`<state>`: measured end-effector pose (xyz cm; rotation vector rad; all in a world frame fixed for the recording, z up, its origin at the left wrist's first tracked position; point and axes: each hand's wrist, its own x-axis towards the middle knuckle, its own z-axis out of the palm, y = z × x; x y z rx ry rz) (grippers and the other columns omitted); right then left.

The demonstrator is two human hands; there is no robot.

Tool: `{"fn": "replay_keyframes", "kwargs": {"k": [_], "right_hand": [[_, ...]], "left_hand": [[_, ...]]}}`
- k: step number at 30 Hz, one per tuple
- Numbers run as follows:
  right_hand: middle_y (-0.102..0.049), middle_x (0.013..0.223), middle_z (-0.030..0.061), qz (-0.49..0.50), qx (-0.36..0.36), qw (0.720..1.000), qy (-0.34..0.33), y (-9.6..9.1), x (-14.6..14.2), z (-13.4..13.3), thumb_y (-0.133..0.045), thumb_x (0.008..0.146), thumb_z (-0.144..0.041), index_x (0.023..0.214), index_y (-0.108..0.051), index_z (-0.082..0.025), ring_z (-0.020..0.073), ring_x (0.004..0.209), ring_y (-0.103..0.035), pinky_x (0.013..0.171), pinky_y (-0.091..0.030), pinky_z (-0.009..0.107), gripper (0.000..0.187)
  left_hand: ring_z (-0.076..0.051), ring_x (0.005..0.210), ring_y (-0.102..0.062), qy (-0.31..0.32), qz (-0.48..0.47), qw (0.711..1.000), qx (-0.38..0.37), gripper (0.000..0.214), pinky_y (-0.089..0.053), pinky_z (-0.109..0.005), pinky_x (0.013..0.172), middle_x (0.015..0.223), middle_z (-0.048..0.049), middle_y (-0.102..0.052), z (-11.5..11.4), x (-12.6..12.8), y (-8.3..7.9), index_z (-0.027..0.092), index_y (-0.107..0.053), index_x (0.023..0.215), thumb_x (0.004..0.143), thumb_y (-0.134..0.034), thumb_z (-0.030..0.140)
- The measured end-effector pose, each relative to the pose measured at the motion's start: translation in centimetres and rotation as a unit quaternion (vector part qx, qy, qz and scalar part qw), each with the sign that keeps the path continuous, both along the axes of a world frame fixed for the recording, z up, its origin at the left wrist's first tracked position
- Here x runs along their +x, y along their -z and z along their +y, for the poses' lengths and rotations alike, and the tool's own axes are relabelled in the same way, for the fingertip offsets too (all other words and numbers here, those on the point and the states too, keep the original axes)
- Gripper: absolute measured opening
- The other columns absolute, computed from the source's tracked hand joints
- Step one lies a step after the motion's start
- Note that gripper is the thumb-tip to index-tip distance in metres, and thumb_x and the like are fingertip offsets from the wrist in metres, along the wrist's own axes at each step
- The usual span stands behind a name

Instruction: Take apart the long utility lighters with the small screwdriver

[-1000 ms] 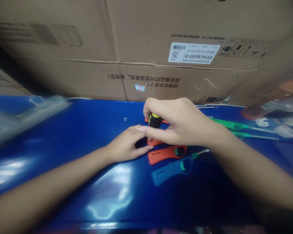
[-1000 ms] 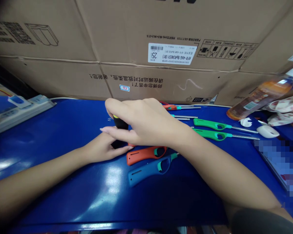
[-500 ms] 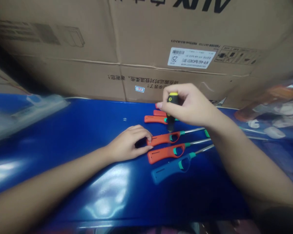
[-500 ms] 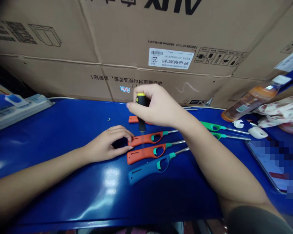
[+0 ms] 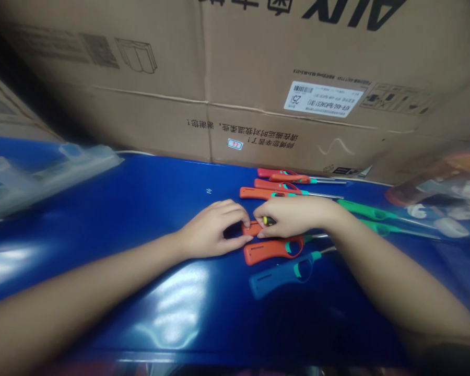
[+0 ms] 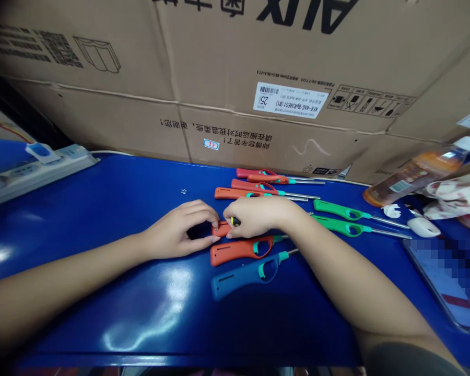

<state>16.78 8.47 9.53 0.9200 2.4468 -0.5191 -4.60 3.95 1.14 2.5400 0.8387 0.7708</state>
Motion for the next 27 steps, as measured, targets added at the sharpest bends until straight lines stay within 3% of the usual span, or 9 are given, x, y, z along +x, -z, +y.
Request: {"fn": "replay_keyframes", "kwargs": {"k": [5,10,15,20,27], "right_hand": [[-0.068,0.080,0.0038,-0.029,0.021,0.999,0.004,-0.1,-0.8,-0.7,-0.053,0.088,-0.033,0.091,-0.065,-0.020,0.0138,0.055,-0.051,0.050,-0.030,0.027,0.018],[-0.070,0.082,0.0058,-0.031,0.016,0.999,-0.010,0.0,-0.9,-0.9,-0.051,0.087,-0.026,0.093,-0.069,-0.017,0.0133,0.052,-0.050,0.047,-0.030,0.027,0.020],[-0.069,0.076,0.0080,-0.034,0.016,0.999,-0.024,0.4,-0.7,-0.6,-0.051,0.087,-0.028,0.088,-0.072,-0.014,0.0144,0.050,-0.049,0.046,-0.031,0.028,0.025],[-0.071,0.081,0.0093,-0.026,0.019,0.999,-0.035,0.0,-0.8,-0.6,-0.051,0.084,-0.024,0.090,-0.073,-0.013,0.0147,0.051,-0.049,0.047,-0.032,0.029,0.025],[-0.070,0.082,0.0083,-0.028,0.010,0.999,-0.031,-0.3,-0.8,-0.6,-0.051,0.082,-0.022,0.093,-0.071,-0.015,0.0150,0.052,-0.049,0.048,-0.032,0.029,0.024]], "left_hand": [[-0.021,0.100,-0.060,0.000,0.021,1.000,0.008,0.015,-0.046,-0.035,0.091,0.103,-0.0061,-0.068,0.2,0.0,-0.5,0.020,-0.065,0.099,0.100,-0.053,0.027],[-0.020,0.093,-0.060,-0.004,0.123,0.992,0.030,0.013,-0.046,-0.033,0.085,0.099,-0.0046,-0.066,0.5,0.4,-2.2,0.020,-0.063,0.098,0.099,-0.053,0.027],[-0.021,0.084,-0.062,0.007,0.251,0.959,0.128,0.016,-0.044,-0.034,0.073,0.098,-0.0061,-0.067,0.7,1.0,-3.4,0.020,-0.061,0.098,0.100,-0.051,0.031],[-0.022,0.082,-0.062,0.025,0.283,0.938,0.200,0.015,-0.041,-0.033,0.068,0.087,-0.0070,-0.067,0.6,1.7,-3.1,0.017,-0.060,0.092,0.099,-0.052,0.028],[-0.019,0.066,-0.060,-0.008,0.268,0.931,0.249,0.030,-0.039,-0.032,0.060,0.072,-0.0048,-0.065,0.6,2.0,-1.9,0.017,-0.057,0.078,0.103,-0.046,0.030]]}}
